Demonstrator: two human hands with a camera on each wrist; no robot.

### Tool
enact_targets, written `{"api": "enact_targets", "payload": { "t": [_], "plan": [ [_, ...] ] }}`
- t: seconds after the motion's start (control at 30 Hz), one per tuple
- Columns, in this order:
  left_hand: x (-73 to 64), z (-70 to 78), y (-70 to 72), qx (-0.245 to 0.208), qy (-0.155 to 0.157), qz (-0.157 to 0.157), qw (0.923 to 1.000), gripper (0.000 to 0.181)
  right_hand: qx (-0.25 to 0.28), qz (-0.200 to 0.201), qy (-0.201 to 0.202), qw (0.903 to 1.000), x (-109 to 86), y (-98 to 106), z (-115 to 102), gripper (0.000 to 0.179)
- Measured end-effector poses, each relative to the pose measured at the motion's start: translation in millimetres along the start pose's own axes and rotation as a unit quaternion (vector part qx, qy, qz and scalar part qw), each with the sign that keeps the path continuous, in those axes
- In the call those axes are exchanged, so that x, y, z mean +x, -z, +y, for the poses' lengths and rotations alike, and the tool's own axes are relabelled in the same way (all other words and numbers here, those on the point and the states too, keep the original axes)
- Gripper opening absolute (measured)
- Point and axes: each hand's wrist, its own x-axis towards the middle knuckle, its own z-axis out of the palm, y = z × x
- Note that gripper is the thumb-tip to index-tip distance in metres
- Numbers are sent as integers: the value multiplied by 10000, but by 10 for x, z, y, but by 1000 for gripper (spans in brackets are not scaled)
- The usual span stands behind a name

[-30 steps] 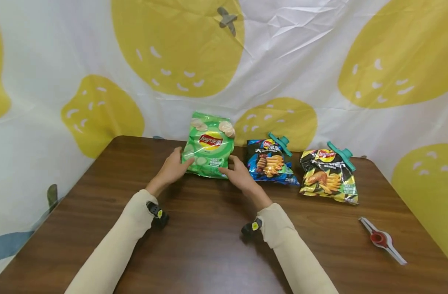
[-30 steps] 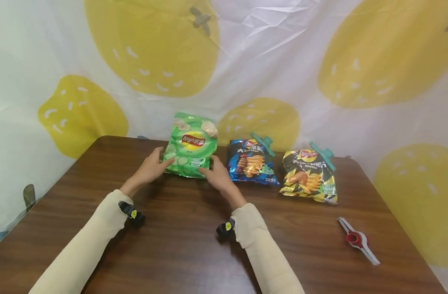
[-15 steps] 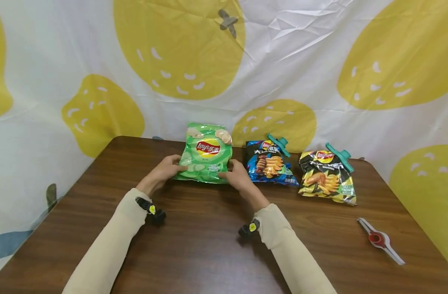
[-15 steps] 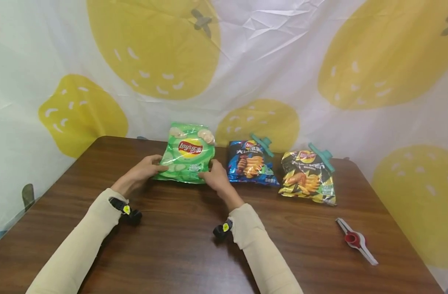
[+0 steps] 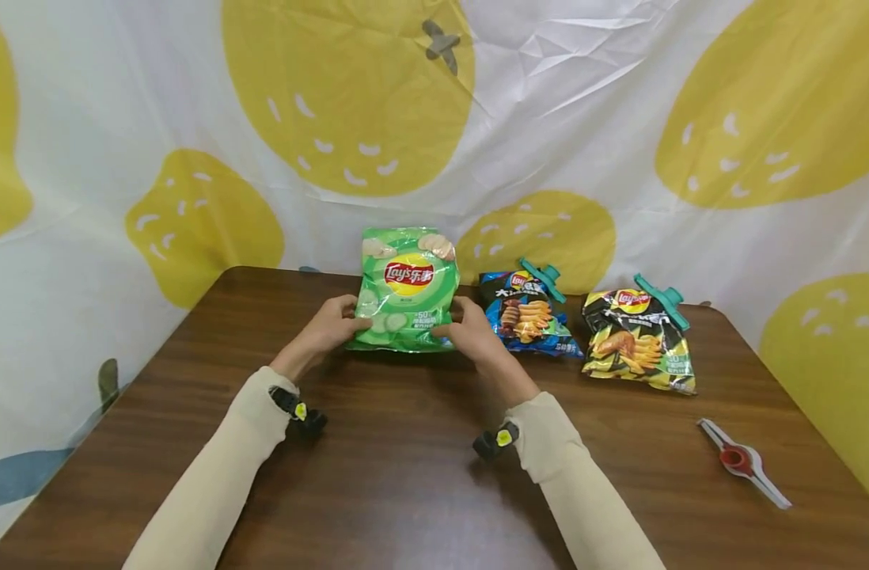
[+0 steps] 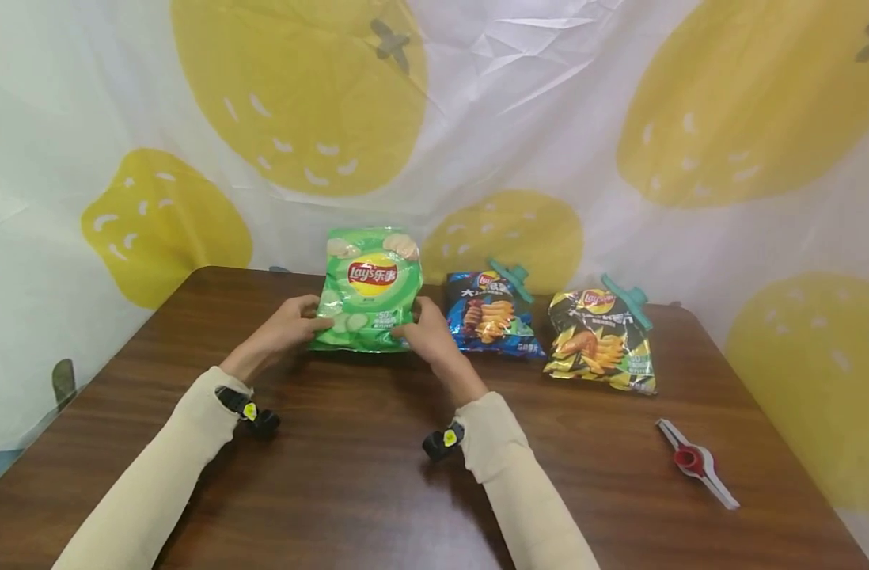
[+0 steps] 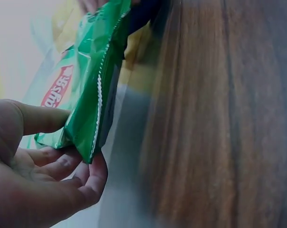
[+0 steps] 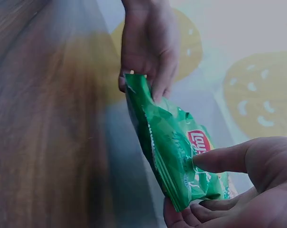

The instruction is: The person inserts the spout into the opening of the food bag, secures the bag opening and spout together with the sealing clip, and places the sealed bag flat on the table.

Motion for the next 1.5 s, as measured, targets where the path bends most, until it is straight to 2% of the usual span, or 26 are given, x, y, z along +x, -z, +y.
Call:
{"api": "enact_targets", "payload": {
  "t": [0.17,0.33,0.43,0.6,0.7,0.83,1.03,1.1,1.17,1.23,1.27,1.33,1.4,1.47,1.5],
  "plan": [
    [-138,166,-107,451,-743,171,9961,31,-312,-45,281,9991,-224,182,-73,68],
    [-367,269,-368,753,-1236,153,9894,27,-686,-32,453,9966,-613,401,21,69],
    [-543,308,-537,875,-1515,-23,9846,23,-933,37,596,9938,-888,534,121,70],
    [-791,359,-768,1079,-1887,-498,9748,17,-733,-82,571,9956,-1322,706,295,67],
    [-890,374,-876,978,-1883,-915,9729,18,-492,-166,494,9974,-1506,763,404,64],
    [-958,364,-982,673,-1739,-1514,9707,23,-349,-186,229,9990,-1659,810,537,61],
    [-969,363,-1059,727,-1579,-1872,9668,14,-219,-211,-137,9994,-1758,914,684,58],
    [-976,361,-1047,699,-1475,-2002,9661,19,-309,-209,-21,9993,-1781,974,701,57],
    [-986,353,-1033,646,-1361,-2131,9654,24,-629,39,339,9974,-1797,1069,716,52],
    [-991,345,-1023,575,-1296,-2204,9650,28,-986,511,755,9909,-1812,1222,730,43],
    [-991,339,-1022,540,-1286,-2232,9648,29,-1243,808,955,9843,-1817,1327,739,38],
    [-987,329,-1027,568,-1325,-2220,9643,29,-1907,1419,1228,9635,-1833,1581,772,29],
    [-980,324,-1036,657,-1406,-2160,9640,28,-2569,1756,1245,9422,-1864,1870,823,28],
    [-974,325,-1045,767,-1486,-2101,9633,28,-3241,1804,1016,9231,-1903,2152,901,34],
    [-976,327,-1051,819,-1521,-2071,9629,27,-3503,1759,804,9165,-1934,2276,949,41]
  ]
}}
